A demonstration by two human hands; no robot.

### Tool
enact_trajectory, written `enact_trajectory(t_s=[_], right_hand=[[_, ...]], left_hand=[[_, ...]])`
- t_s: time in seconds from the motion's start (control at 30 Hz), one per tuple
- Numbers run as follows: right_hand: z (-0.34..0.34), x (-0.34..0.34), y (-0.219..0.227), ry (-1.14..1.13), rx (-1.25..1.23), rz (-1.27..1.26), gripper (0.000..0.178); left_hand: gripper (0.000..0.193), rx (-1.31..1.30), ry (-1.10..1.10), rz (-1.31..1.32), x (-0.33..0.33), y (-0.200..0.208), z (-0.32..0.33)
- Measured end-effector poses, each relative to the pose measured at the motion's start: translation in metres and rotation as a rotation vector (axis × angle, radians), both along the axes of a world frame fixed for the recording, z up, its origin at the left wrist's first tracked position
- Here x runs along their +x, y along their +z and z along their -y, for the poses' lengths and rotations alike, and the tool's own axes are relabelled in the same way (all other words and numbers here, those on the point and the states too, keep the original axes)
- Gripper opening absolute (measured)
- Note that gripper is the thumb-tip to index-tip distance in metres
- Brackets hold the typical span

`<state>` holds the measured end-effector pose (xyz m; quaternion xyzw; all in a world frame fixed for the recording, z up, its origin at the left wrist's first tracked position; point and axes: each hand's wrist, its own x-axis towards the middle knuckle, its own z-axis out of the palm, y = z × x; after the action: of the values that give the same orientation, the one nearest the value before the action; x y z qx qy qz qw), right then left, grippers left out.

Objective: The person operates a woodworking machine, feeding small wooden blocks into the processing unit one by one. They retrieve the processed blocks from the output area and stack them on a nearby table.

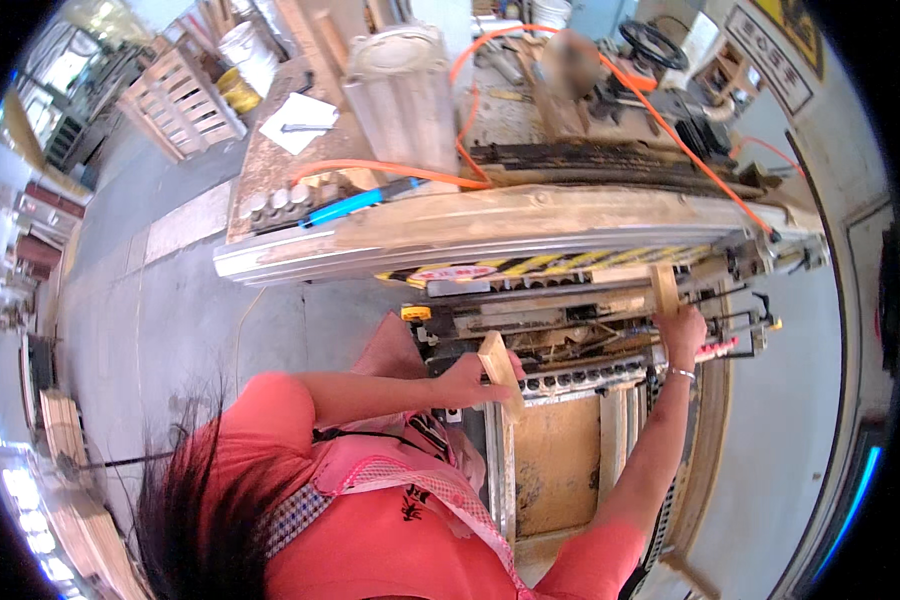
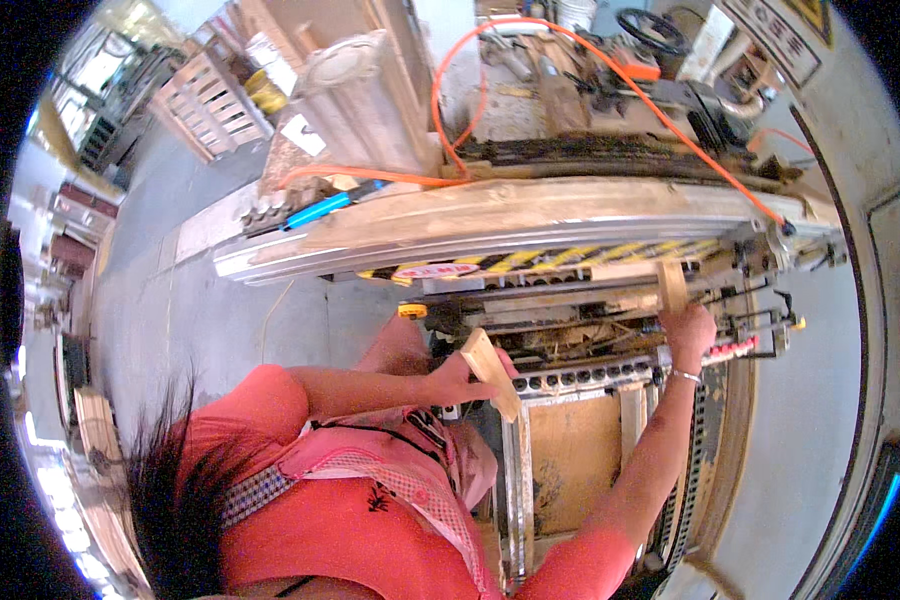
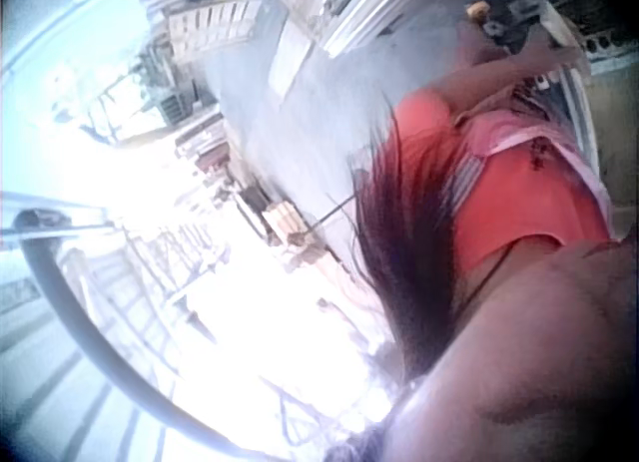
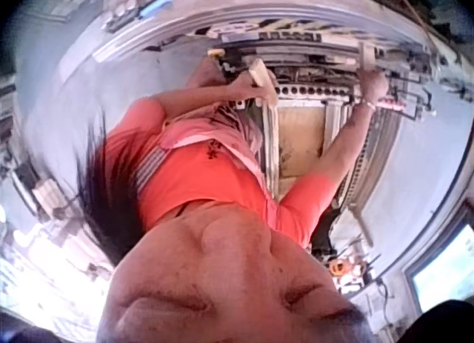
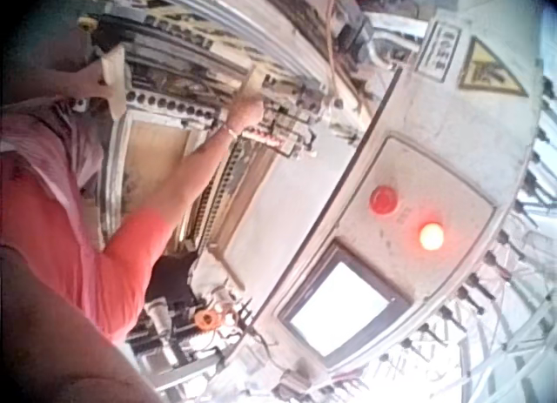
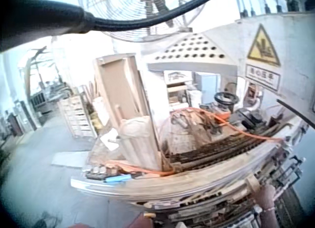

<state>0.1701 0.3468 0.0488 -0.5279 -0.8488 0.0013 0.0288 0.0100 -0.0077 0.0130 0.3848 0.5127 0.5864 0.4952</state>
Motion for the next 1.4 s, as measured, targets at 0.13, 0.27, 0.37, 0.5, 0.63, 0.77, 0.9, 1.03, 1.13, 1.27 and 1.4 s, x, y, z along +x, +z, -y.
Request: enact_trajectory(t_s=[0.13,0.27,0.37,0.5,0.63,0.77,0.9,1.03,1.13,1.27,1.4], right_hand=[[-0.004,0.001,-0.008,0.004,0.029,-0.065,0.04],[-0.002,-0.002,-0.001,0.034,0.034,-0.026,0.038],[0.004,-0.002,0.003,0.044,0.04,-0.005,0.038],[0.007,-0.007,0.0,0.081,0.017,0.093,0.046],[0.026,0.011,-0.013,0.14,0.383,-0.168,0.051],[0.087,0.003,0.002,-0.129,0.017,-0.204,0.051],[0.151,0.002,-0.006,-0.135,-0.138,-0.252,0.026],[0.212,0.034,-0.017,-0.021,-0.29,-0.326,0.022],[0.241,0.034,-0.016,-0.051,-0.331,-0.336,0.02],[0.273,0.045,-0.01,-0.152,-0.385,-0.298,0.018],[0.302,0.054,-0.005,-0.193,-0.418,-0.268,0.019]], left_hand=[[0.043,0.064,0.059,0.08,0.004,0.001,0.013],[0.048,0.151,0.021,0.266,-0.003,0.001,0.049],[0.041,0.047,0.165,0.486,-0.023,0.022,0.096],[0.041,-0.207,0.477,0.541,-0.08,0.052,0.162],[0.033,-0.351,0.967,0.254,-0.174,-0.002,0.222],[0.031,-0.534,1.237,-0.104,-0.317,-0.065,0.283],[0.035,-0.601,1.334,-0.199,-0.436,-0.113,0.293],[0.034,-0.778,1.245,-0.276,-0.489,-0.11,0.24],[0.035,-0.722,1.225,-0.168,-0.524,-0.161,0.236],[0.036,-0.839,1.271,-0.29,-0.545,-0.215,0.219],[0.038,-0.892,1.156,-0.277,-0.534,-0.189,0.207]])
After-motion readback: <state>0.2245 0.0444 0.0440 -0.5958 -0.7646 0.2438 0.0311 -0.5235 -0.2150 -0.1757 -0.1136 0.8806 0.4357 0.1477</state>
